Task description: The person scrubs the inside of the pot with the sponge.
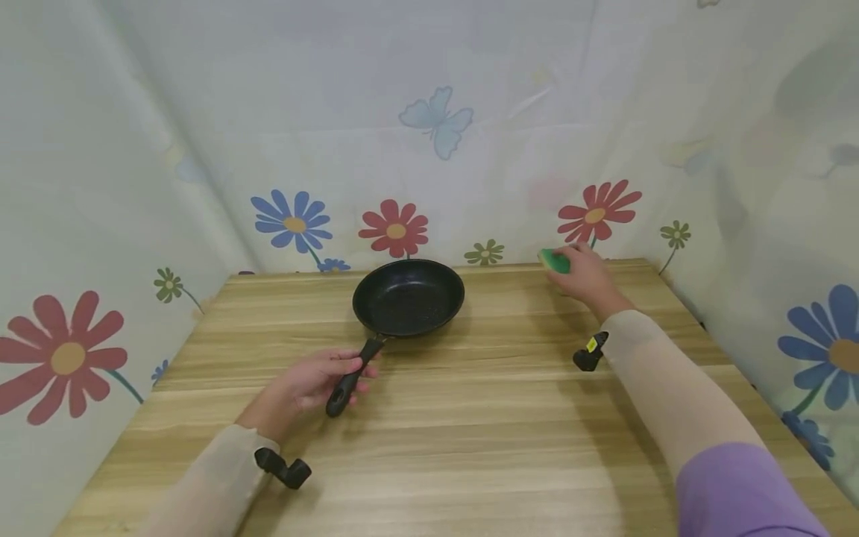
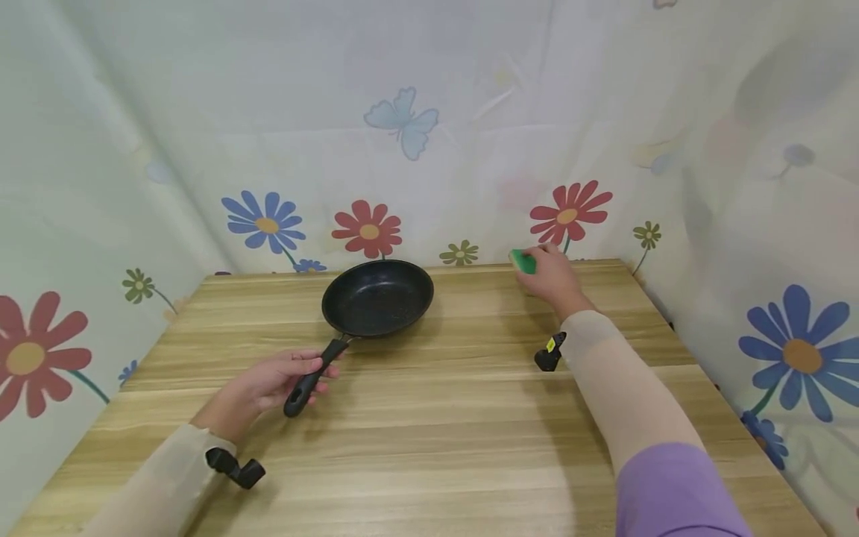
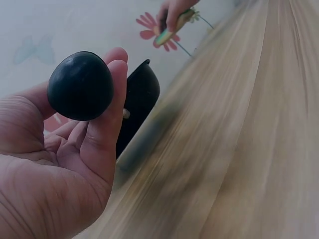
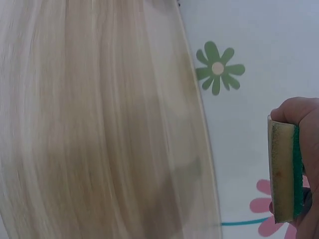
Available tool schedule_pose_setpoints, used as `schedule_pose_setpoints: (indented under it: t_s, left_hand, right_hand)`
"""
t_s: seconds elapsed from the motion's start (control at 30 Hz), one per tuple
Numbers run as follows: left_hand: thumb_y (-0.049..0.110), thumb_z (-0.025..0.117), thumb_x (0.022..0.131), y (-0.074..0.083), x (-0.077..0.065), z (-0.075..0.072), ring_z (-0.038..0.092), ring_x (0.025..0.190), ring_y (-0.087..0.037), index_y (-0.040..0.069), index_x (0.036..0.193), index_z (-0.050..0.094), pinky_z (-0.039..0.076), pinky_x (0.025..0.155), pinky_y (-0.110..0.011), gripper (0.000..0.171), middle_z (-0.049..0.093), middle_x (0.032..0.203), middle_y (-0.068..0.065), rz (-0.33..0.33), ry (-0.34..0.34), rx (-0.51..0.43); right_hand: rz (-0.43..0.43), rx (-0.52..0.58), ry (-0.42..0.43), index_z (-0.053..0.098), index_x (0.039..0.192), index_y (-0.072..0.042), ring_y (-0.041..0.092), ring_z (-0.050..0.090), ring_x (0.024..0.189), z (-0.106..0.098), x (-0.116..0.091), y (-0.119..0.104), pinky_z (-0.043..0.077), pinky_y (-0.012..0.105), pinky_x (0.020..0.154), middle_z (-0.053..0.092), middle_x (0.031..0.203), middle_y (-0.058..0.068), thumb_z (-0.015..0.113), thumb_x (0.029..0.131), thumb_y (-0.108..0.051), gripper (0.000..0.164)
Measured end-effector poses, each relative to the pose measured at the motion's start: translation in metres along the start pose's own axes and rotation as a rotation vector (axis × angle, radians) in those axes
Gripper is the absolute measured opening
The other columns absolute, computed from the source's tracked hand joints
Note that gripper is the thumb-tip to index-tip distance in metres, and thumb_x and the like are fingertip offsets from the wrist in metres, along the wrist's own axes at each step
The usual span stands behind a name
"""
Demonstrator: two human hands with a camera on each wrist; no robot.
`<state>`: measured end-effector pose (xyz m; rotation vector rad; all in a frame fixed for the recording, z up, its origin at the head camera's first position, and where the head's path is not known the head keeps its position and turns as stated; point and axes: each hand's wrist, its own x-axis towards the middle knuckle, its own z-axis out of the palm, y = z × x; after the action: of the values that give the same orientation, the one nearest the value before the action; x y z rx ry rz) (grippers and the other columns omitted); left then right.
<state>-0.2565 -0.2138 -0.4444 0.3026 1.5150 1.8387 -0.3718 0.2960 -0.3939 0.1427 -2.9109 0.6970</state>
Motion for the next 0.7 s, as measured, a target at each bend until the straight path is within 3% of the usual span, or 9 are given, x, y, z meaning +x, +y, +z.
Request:
schedule_pose_setpoints:
  t_s: [0.27, 0.47, 0.7]
  left_hand:
    - [0.014, 0.051, 0.107, 0.005, 0.025, 0.016, 0.069, 0.09, -0.02, 0.012, 0.13, 0.064, 0.057, 0.072, -0.033, 0.027, 0.07, 0.114, -0.006, -0.019, -0.065, -0.001]
    - [0.016, 0.055, 0.105, 0.008, 0.04, 0.028, 0.068, 0.089, -0.02, -0.006, 0.148, 0.041, 0.057, 0.072, -0.035, 0.05, 0.07, 0.114, -0.006, -0.053, -0.047, 0.044]
    - [0.012, 0.049, 0.107, 0.007, 0.056, 0.037, 0.069, 0.086, -0.017, -0.009, 0.152, 0.029, 0.056, 0.069, -0.035, 0.054, 0.071, 0.112, -0.005, -0.076, -0.095, 0.06]
  right_hand:
    - [-0.038, 0.016, 0.004, 0.049, 0.146, -0.007, 0.044, 0.045, 0.123, 0.002, 0.002, -0.014, 0.047, 0.063, 0.096, 0.036, 0.15, 0.023, 0.064, 0.094, -0.034, 0.06]
    - [-0.053, 0.041, 0.0, 0.05, 0.145, -0.009, 0.042, 0.045, 0.122, 0.005, 0.004, -0.028, 0.049, 0.062, 0.094, 0.036, 0.15, 0.021, 0.066, 0.094, -0.033, 0.059]
    - [-0.083, 0.044, -0.009, 0.051, 0.145, -0.01, 0.04, 0.044, 0.121, 0.015, 0.007, -0.04, 0.049, 0.06, 0.094, 0.037, 0.148, 0.02, 0.066, 0.094, -0.034, 0.058]
